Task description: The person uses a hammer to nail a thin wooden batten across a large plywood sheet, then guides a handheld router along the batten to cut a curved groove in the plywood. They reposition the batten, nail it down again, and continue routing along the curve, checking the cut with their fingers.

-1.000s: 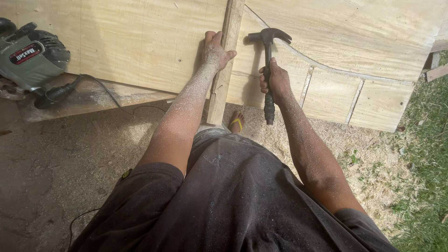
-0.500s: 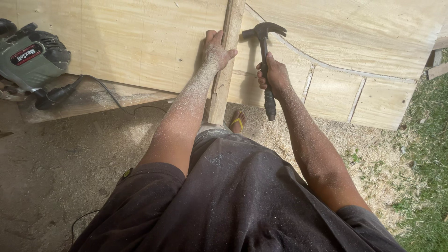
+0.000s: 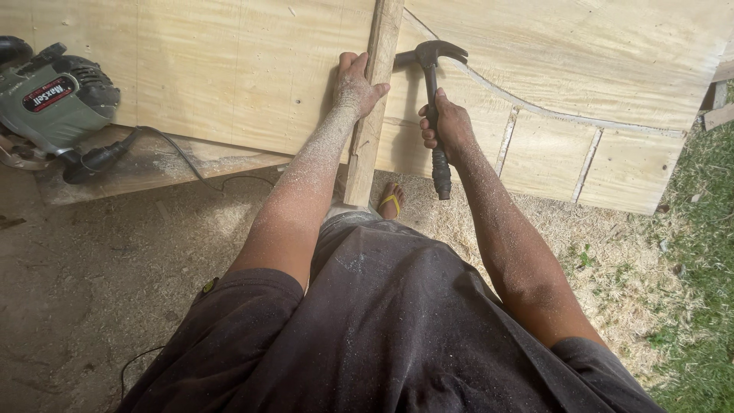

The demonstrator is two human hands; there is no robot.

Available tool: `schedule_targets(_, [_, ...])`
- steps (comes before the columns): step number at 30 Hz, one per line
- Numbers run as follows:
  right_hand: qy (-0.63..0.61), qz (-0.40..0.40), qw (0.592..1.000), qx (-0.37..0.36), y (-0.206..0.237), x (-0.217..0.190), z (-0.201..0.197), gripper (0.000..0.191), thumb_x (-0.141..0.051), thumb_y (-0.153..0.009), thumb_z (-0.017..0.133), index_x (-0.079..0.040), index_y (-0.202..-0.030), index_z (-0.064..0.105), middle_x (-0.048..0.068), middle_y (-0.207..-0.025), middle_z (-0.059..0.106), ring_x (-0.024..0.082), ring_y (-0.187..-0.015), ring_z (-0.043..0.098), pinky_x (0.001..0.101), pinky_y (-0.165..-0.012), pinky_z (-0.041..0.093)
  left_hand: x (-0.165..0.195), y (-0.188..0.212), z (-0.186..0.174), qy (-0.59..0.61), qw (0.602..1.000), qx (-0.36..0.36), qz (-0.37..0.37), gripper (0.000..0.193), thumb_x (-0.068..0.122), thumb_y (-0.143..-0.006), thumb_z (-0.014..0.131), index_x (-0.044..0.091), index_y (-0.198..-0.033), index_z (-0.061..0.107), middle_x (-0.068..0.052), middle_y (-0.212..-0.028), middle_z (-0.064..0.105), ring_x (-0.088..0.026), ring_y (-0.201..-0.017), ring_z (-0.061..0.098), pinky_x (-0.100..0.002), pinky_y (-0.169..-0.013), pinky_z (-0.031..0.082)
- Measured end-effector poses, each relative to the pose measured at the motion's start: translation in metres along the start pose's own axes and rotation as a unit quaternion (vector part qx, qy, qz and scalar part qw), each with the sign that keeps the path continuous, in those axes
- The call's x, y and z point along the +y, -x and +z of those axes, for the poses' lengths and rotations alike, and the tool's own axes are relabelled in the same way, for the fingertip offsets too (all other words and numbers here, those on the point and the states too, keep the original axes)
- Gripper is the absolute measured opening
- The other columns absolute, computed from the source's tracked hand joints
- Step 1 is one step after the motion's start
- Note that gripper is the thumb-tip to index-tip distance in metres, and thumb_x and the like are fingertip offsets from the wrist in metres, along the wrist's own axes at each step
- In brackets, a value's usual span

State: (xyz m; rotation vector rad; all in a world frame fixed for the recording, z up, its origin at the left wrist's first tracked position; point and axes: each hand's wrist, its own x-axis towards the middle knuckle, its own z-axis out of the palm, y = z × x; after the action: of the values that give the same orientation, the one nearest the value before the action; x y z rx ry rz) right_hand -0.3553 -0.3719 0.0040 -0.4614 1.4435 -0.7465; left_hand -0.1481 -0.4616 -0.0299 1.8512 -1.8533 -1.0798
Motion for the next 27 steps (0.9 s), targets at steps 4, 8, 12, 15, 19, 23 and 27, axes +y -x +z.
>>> schedule_targets(4, [-0.008,-0.004,1.000,-0.002,-0.0001,0.0011,-0.0017,0.052,-0.047,-0.111,0.034,-0.003,-0.098,0.058,0.000,-0.066,0.051,0.006,-0.049,0.043,0.0242,-0.040,0.036,-0.0032,0.0005,-0.0009,0.025,1.000,0.007,0.010,0.080,0.021,-0.083,0.085,0.002,-0.150,0.045,-0.010,-0.129,0.047,-0.022,-0.120,0.055,-0.031,-0.104,0.050])
schedule_targets(8, [0.004,-0.007,1.000,0.005,-0.0009,0.0019,-0.0027,0.052,-0.047,-0.111,0.034,-0.003,-0.098,0.058,0.000,-0.066,0.051,0.006,-0.049,0.043,0.0243,-0.040,0.036,-0.0021,0.0008,-0.0015,0.035,0.999,-0.003,0.003,0.081,0.020,-0.084,0.084,0.002,-0.151,0.043,-0.009,-0.127,0.047,-0.020,-0.115,0.057,-0.028,-0.100,0.052])
schedule_targets(12, [0.017,-0.008,1.000,0.005,-0.0015,0.0009,-0.0026,0.052,-0.047,-0.111,0.033,-0.003,-0.098,0.058,0.000,-0.066,0.051,0.006,-0.049,0.044,0.0243,-0.040,0.037,-0.0014,0.0001,-0.0016,0.034,0.999,-0.018,-0.009,0.081,0.019,-0.086,0.082,0.003,-0.153,0.041,-0.009,-0.127,0.047,-0.019,-0.111,0.057,-0.027,-0.098,0.053])
schedule_targets(15, [0.019,-0.014,1.000,-0.001,-0.0006,0.0007,-0.0020,0.052,-0.047,-0.111,0.033,-0.003,-0.098,0.057,0.000,-0.066,0.052,0.006,-0.049,0.044,0.0245,-0.040,0.037,-0.0031,-0.0008,-0.0009,0.028,1.000,-0.007,0.008,0.081,0.020,-0.085,0.084,0.002,-0.152,0.043,-0.009,-0.127,0.047,-0.019,-0.112,0.056,-0.027,-0.098,0.053])
schedule_targets(19, [0.015,-0.014,1.000,0.001,0.0005,0.0024,-0.0011,0.051,-0.048,-0.110,0.036,-0.003,-0.098,0.057,0.000,-0.067,0.051,0.007,-0.050,0.044,0.0247,-0.041,0.037,-0.0061,-0.0018,0.0008,0.032,0.999,0.001,0.017,0.082,0.020,-0.083,0.085,0.001,-0.151,0.043,-0.009,-0.126,0.047,-0.020,-0.114,0.056,-0.028,-0.100,0.052])
schedule_targets(23, [0.015,-0.015,1.000,-0.002,-0.0010,0.0036,-0.0009,0.052,-0.049,-0.110,0.036,-0.003,-0.099,0.057,0.000,-0.068,0.051,0.007,-0.050,0.044,0.0250,-0.041,0.037,-0.0078,-0.0013,0.0010,0.025,0.999,0.007,0.028,0.081,0.020,-0.084,0.086,0.001,-0.150,0.044,-0.010,-0.126,0.048,-0.021,-0.115,0.056,-0.030,-0.102,0.051])
schedule_targets(27, [0.017,-0.017,1.000,-0.003,-0.0009,0.0017,-0.0014,0.052,-0.049,-0.109,0.036,-0.002,-0.099,0.057,0.001,-0.067,0.052,0.008,-0.050,0.044,0.0254,-0.041,0.037,-0.0061,-0.0017,0.0004,0.023,0.999,0.003,0.022,0.081,0.020,-0.083,0.086,0.002,-0.150,0.045,-0.009,-0.127,0.047,-0.021,-0.116,0.056,-0.029,-0.103,0.050])
